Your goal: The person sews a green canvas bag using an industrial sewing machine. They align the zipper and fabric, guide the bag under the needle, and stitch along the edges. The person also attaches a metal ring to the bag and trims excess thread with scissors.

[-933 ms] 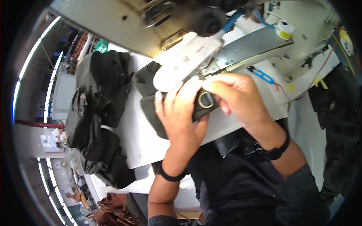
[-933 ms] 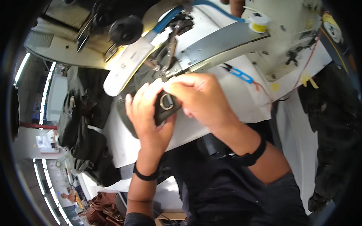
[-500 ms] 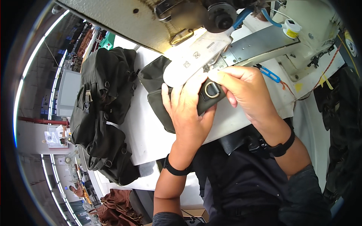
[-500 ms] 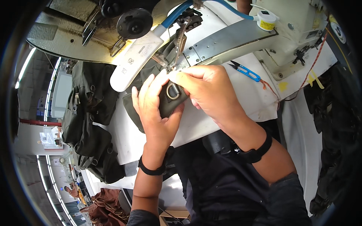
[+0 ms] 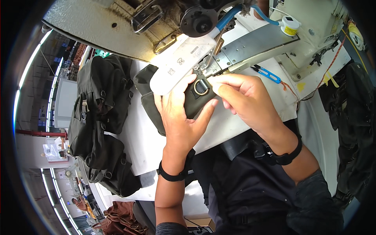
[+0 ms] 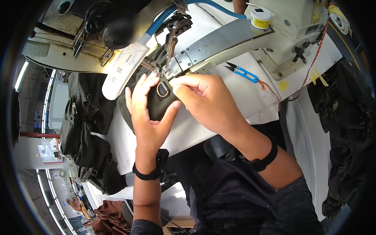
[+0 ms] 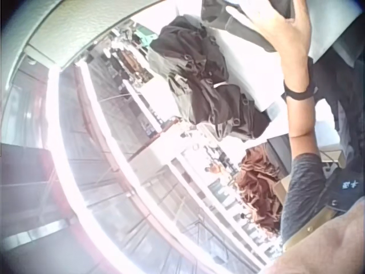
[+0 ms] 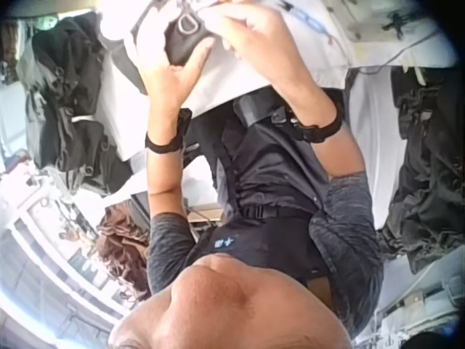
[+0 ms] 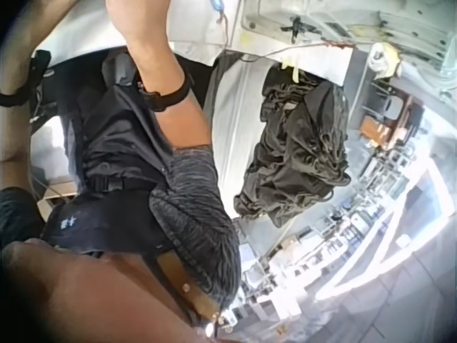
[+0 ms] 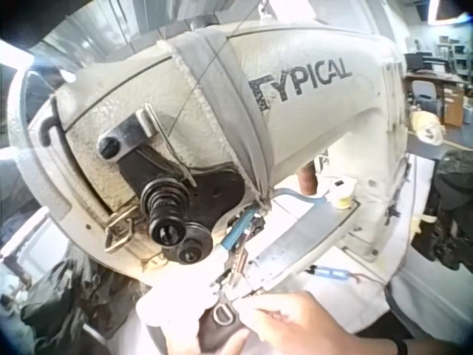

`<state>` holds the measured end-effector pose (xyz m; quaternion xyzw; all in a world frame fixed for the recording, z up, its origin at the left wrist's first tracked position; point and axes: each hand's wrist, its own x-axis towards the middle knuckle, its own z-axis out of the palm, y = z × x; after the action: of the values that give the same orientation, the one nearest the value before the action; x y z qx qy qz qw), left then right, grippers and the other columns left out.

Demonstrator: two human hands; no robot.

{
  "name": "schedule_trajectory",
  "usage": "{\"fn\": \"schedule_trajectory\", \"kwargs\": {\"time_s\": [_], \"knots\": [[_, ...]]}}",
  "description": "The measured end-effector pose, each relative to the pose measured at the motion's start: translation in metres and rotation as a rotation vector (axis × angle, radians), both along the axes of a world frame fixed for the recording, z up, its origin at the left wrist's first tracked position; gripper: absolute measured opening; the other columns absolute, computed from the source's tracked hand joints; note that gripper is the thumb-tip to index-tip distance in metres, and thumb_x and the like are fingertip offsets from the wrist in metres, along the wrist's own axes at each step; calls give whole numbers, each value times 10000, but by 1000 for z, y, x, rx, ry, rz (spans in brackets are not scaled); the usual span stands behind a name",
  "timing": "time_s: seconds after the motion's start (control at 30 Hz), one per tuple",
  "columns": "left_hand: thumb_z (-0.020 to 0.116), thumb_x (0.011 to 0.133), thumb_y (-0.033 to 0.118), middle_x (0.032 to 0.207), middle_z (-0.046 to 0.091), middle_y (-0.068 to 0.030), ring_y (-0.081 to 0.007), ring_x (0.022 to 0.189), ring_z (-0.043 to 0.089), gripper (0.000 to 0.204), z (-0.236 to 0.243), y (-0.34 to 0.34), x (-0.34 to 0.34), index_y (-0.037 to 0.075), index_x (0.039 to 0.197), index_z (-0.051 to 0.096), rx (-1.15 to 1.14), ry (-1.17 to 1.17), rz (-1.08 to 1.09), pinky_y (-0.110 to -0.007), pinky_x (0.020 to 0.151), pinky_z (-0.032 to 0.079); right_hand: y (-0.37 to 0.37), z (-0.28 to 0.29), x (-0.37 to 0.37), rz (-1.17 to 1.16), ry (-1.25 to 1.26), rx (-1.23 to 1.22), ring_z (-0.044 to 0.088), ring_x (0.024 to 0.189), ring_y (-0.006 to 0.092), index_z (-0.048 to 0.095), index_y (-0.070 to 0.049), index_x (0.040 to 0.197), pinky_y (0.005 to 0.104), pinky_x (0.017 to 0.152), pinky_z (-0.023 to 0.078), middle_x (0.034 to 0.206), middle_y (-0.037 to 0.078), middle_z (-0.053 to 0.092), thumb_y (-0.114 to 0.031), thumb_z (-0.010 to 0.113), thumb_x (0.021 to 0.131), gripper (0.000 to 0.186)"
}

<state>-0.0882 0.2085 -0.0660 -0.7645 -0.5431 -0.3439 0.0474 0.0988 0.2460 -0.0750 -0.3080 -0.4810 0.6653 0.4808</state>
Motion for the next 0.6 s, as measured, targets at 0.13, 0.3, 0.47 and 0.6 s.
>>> {"fn": "schedule_trajectory", "kwargs": {"time_s": [0.13,0.3,0.47,0.6], "knots": [[874,832,146,1270,717,-121,-311,1224,637,493,-4,-10,15,68,1278,677,199,121,184,-464,1125,381,1,-23,-4,-154,-192,308,629,765,140,764,4,1036,305,724,503,880,55,734,-136,645,984,191],[815,888,25,1215,729,-172,-334,1077,718,275,-26,-4,25,11,1122,671,227,-167,102,-403,932,555,9,-43,-8,-262,-351,629,688,892,322,759,-14,1032,415,854,536,976,141,763,-208,700,968,213],[815,900,7,1206,733,-193,-298,1025,747,244,-32,0,31,9,1099,674,200,-354,92,-357,913,583,0,-55,-14,-150,-76,381,691,856,195,747,10,1067,338,739,526,946,109,760,-198,698,1015,220],[800,926,-5,1224,733,-188,-212,1031,736,189,-26,-5,31,-9,1080,689,78,-640,50,-320,921,584,-10,-38,-10,-79,-46,254,654,947,90,729,70,1093,278,869,528,1003,54,760,-123,680,1041,205]]}}
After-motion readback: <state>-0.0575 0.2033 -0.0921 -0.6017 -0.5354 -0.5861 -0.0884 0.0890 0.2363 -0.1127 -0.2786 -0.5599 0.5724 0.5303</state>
